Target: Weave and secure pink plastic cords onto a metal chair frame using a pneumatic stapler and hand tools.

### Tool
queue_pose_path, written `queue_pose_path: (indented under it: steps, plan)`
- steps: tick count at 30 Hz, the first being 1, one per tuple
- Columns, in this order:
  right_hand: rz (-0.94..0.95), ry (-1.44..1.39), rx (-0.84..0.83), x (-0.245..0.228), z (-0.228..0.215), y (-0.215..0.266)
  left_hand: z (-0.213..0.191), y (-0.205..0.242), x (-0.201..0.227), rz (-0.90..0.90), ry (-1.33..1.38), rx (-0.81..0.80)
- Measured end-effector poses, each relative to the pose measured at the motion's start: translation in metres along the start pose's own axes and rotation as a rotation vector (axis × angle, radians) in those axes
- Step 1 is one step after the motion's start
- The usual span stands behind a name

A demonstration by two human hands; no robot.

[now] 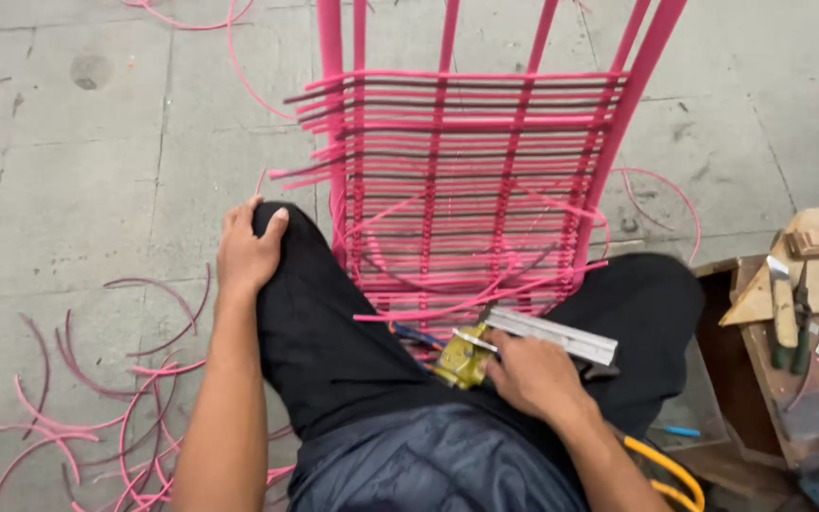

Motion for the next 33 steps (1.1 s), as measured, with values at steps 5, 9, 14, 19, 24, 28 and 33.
queue_pose_path:
  steps: [5, 9, 14, 19, 24, 28, 33]
  plan:
    - [0.123, 0.081, -0.174, 0.000, 0.003, -0.005, -0.005, -0.001, 0.005, -0.066, -0.076, -0.029]
    - [0.025, 0.083, -0.074, 0.005, 0.007, -0.005, -0.001, -0.003, 0.006, -0.044, -0.066, -0.005]
    - [0.003, -0.004, -0.051, 0.005, 0.008, -0.004, -0.005, 0.001, -0.004, 0.086, -0.011, 0.104]
    - [0.018, 0.049, -0.007, 0.035, 0.040, -0.018, -0.012, 0.004, 0.005, 0.094, 0.051, 0.154]
    - [-0.021, -0.024, 0.067, 0.038, 0.040, -0.018, -0.001, 0.000, 0.015, 0.138, 0.045, 0.122]
    - [-0.039, -0.212, 0.136, 0.045, 0.021, -0.003, 0.003, 0.000, 0.030, 0.227, 0.024, 0.127]
    - [0.112, -0.319, 0.137, 0.051, -0.063, 0.011, -0.030, 0.016, 0.065, 0.258, 0.052, 0.275]
Point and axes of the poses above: each hand's wrist, its own y-axis away from the middle knuckle, its own z-axis out of the palm, x = y × z, the point moved 9 cm from there along -y, towards the middle knuckle, and after that the axes turned 2 degrees about -y, right-handed, at the moved point
